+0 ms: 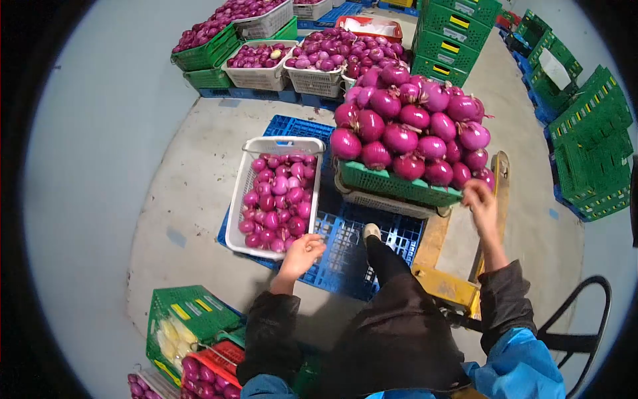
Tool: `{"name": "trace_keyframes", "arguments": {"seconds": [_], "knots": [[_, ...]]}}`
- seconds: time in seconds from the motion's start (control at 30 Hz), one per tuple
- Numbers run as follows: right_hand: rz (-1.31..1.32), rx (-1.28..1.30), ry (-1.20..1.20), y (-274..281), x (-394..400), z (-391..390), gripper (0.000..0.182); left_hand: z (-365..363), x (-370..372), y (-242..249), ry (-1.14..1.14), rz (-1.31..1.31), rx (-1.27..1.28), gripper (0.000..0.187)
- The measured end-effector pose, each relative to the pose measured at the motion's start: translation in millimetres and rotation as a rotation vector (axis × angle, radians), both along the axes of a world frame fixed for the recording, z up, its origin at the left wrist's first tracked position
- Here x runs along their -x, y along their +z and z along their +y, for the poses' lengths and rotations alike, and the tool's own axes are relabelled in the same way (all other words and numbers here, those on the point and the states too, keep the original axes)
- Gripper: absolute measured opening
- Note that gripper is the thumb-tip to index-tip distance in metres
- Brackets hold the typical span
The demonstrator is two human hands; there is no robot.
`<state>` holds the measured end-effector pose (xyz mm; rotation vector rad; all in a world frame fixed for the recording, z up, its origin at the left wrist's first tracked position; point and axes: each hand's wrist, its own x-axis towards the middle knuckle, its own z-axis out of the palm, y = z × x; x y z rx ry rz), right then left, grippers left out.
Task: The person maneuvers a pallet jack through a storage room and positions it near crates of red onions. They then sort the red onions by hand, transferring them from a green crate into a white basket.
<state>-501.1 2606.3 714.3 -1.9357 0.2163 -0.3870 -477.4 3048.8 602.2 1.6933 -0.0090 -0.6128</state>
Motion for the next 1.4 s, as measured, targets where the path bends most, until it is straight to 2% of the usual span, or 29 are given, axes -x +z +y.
{"name": "trace_keyframes", "arguments": {"seconds": [0.07,0.13,0.2,0.27,0.33,0.37,0.4,0.43,0.47,0.5,0.53,0.57,0.6,0.63,0.67,0.7,0.73,0.77,0.8,0.83,0.87,0.93,1.0,1.03,1.1,1.2,1.4], "knots": [[-0.183,-1.064,-0.093,30.6,-68.4,-24.1,0.027,-15.6,-42.5,-10.2,0.005,-0.01,0.009,0.037],[-0.503,-1.736,-0.075,38.5,-134.9,-73.4,0.034,-42.6,-87.3,-4.4,0.075,0.032,0.076,0.035],[-0.733,-1.706,-0.076,29.6,-205.8,-114.8,0.036,-78.3,-132.5,8.8,0.187,0.073,0.125,0.032],[-0.792,-1.636,-0.1,22.2,-278.2,-136.4,0.036,-109.3,-179.8,28.7,0.195,0.044,0.21,0.031],[-0.303,-1.084,-0.413,31.0,-333.6,-122.5,0.033,-142.6,-221.0,56.4,0.147,-0.122,0.134,0.028],[-0.06,-0.52,-0.225,37.7,-332.0,-111.9,0.024,-156.3,-238.3,72.3,0.13,-0.138,0.135,0.027],[-0.007,-0.138,-0.113,63.6,-318.9,-80.3,0.02,-169.6,-251.1,88.1,0.117,-0.157,0.121,0.025],[-0.115,0.328,0.319,77.6,-297.6,-78.9,0.017,-178.5,-262.0,107.1,0.093,-0.152,0.041,0.025],[-0.07,0.518,0.768,90.9,-275.3,-83.1,0.014,-192.4,-270.5,123.0,0.062,-0.142,-0.025,0.024],[-0.464,0.904,1.0,65.9,-241.2,-93.2,0.009,-204.8,-279.1,135.3,0.036,-0.136,-0.019,0.024],[-0.143,0.853,1.401,123.4,-220.9,-79.0,0.009,-211.8,-279.6,146.5,0.019,-0.121,-0.041,0.024],[-0.184,0.407,1.301,113.4,-184.2,-74.2,0.008,-216.0,-273.1,152.0,-0.007,-0.085,-0.058,0.024],[-0.175,0.45,1.424,103.7,-152.9,-84.5,0.008,-220.2,-273.1,149.9,-0.042,-0.118,-0.03,0.026],[-0.246,0.642,1.448,106.8,-142.0,-89.2,0.007,-220.5,-272.4,140.7,-0.081,-0.25,-0.092,0.029],[-0.237,0.722,1.307,104.9,-150.5,-93.1,0.007,-229.5,-278.5,147.0,-0.09,-0.287,-0.091,0.031],[-0.197,0.78,0.993,106.3,-166.2,-87.2,0.011,-239.1,-291.0,153.0,-0.112,-0.326,-0.14,0.037],[0.021,0.689,0.772,116.5,-187.4,-89.5,0.035,-249.7,-309.1,156.1,-0.086,-0.4,-0.179,0.045],[0.032,0.623,0.555,118.3,-216.2,-86.1,0.04,-260.8,-332.5,157.2,-0.06,-0.483,-0.231,0.054],[0.015,0.677,0.453,112.9,-240.5,-90.9,0.051,-274.7,-356.1,154.4,-0.073,-0.668,-0.206,0.061],[0.064,0.62,0.413,111.1,-265.6,-91.7,0.067,-285.6,-379.3,153.3,-0.085,-0.852,-0.193,0.067],[0.12,0.639,0.371,105.6,-283.7,-87.1,0.082,-295.2,-401.1,151.6,-0.159,-0.887,-0.281,0.071],[0.156,0.794,0.381,88.6,-307.4,-86.8,0.09,-311.9,-436.1,141.2,-0.227,-0.918,-0.38,0.074],[0.191,0.859,0.42,67.9,-317.9,-92.4,0.091,-326.9,-457.1,125.3,-0.384,-0.859,-0.322,0.082],[0.235,0.928,0.448,62.7,-320.7,-94.2,0.092,-336.3,-461.8,125.8,-0.373,-0.85,-0.325,0.082],[0.273,0.964,0.469,62.5,-326.7,-93.0,0.092,-349.8,-471.2,130.6,-0.543,-0.618,-0.573,0.09],[0.312,1.006,0.479,55.9,-329.1,-92.5,0.091,-353.5,-477.7,135.5,-0.648,-0.658,-0.648,0.089],[0.219,0.964,0.444,54.2,-330.6,-90.8,0.083,-336.9,-474.6,115.3,-0.56,-0.729,-0.412,0.084]]}}
